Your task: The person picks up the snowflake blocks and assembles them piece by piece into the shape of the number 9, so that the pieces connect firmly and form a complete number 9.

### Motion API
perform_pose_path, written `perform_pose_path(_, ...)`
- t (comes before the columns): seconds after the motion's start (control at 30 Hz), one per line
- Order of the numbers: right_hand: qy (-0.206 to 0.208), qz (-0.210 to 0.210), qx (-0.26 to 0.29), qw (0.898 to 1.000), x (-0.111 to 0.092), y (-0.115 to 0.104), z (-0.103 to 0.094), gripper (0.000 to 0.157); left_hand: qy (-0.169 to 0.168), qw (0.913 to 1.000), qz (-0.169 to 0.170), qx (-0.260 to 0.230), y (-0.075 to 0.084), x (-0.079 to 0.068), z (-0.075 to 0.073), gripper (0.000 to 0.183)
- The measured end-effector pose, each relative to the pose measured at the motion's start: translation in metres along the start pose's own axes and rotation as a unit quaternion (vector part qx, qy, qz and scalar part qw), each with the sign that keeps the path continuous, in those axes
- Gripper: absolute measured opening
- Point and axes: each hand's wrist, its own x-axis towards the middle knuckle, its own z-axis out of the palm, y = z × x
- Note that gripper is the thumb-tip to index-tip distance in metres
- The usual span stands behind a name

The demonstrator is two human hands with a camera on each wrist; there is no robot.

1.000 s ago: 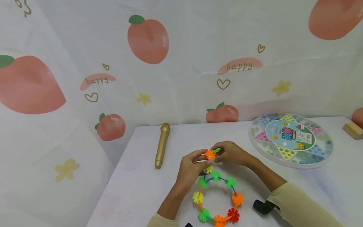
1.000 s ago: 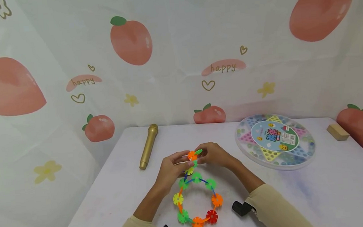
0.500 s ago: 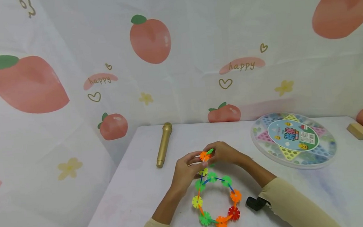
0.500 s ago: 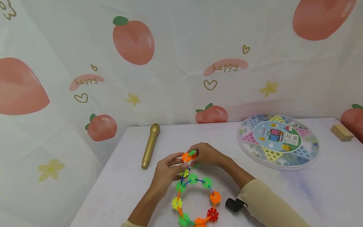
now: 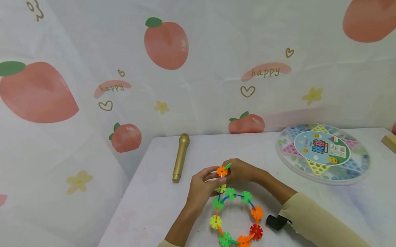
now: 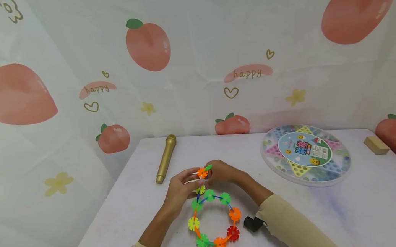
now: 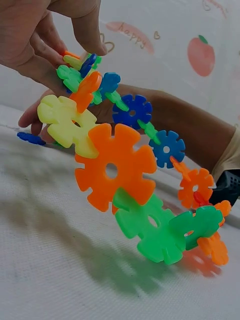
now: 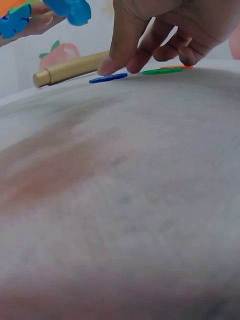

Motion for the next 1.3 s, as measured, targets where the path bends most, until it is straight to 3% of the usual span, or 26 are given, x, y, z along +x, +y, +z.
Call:
perform_pose_path(0.27, -0.002, 0.004, -0.043, 0.999, 0.0, -0.004, 0.001, 0.021, -0.003, 1.0, 0.003, 0.003, -0.001, 0.0, 0.0, 0.042)
perform_pose_path(0.6, -0.005, -0.028, -0.021, 0.999, -0.005, -0.004, -0.002, 0.016, -0.003, 1.0, -0.006, -0.007, -0.004, 0.004, 0.001, 0.046)
perform_pose_path(0.93, 0.004, 0.007, -0.01, 1.0, -0.021, 0.001, -0.013, 0.01, -0.008, 0.9999, -0.006, 0.009, -0.003, 0.01, 0.009, 0.045)
perform_pose_path(1.17, 0.018, 0.044, 0.032, 0.998, -0.039, 0.006, -0.025, 0.009, -0.015, 0.9998, -0.002, 0.014, -0.001, 0.014, 0.017, 0.049)
perform_pose_path(1.3, 0.039, 0.044, 0.053, 0.997, -0.053, 0.008, -0.037, 0.011, -0.02, 0.9997, 0.005, 0.012, -0.002, 0.018, 0.022, 0.049)
